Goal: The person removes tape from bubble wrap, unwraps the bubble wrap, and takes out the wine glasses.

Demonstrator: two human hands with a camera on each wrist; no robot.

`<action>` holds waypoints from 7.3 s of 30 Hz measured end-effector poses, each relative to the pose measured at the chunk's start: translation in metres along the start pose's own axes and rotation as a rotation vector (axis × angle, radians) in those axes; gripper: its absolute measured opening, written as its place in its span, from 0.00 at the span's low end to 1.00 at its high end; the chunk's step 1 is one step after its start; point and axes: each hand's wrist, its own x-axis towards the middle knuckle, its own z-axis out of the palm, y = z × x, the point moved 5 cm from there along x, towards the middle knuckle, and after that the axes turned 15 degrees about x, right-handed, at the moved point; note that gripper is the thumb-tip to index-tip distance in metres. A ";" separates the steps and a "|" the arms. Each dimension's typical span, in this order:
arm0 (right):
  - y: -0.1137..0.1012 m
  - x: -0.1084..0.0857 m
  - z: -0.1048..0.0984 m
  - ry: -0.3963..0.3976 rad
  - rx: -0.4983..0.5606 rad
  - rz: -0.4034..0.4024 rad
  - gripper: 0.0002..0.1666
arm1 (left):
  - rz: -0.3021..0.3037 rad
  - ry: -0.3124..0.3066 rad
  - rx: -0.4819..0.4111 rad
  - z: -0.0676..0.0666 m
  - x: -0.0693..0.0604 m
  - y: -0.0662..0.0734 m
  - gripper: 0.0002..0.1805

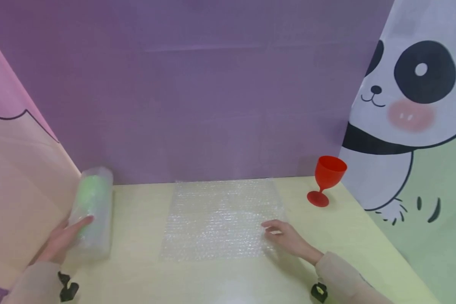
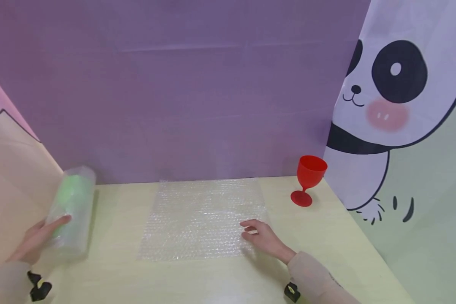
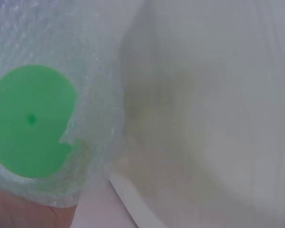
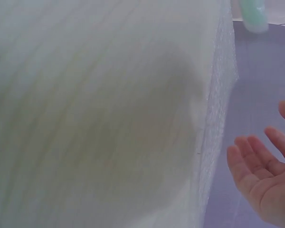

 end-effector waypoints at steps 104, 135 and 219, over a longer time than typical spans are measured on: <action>-0.020 -0.027 0.060 -0.101 0.367 0.141 0.39 | 0.909 -0.305 0.369 0.269 -0.056 0.205 0.51; -0.069 0.049 0.072 0.038 -0.410 -0.093 0.27 | 0.902 -0.260 0.381 0.282 -0.047 0.213 0.58; -0.027 0.056 0.047 0.018 0.202 -0.164 0.07 | 0.922 -0.233 0.324 0.291 -0.047 0.206 0.61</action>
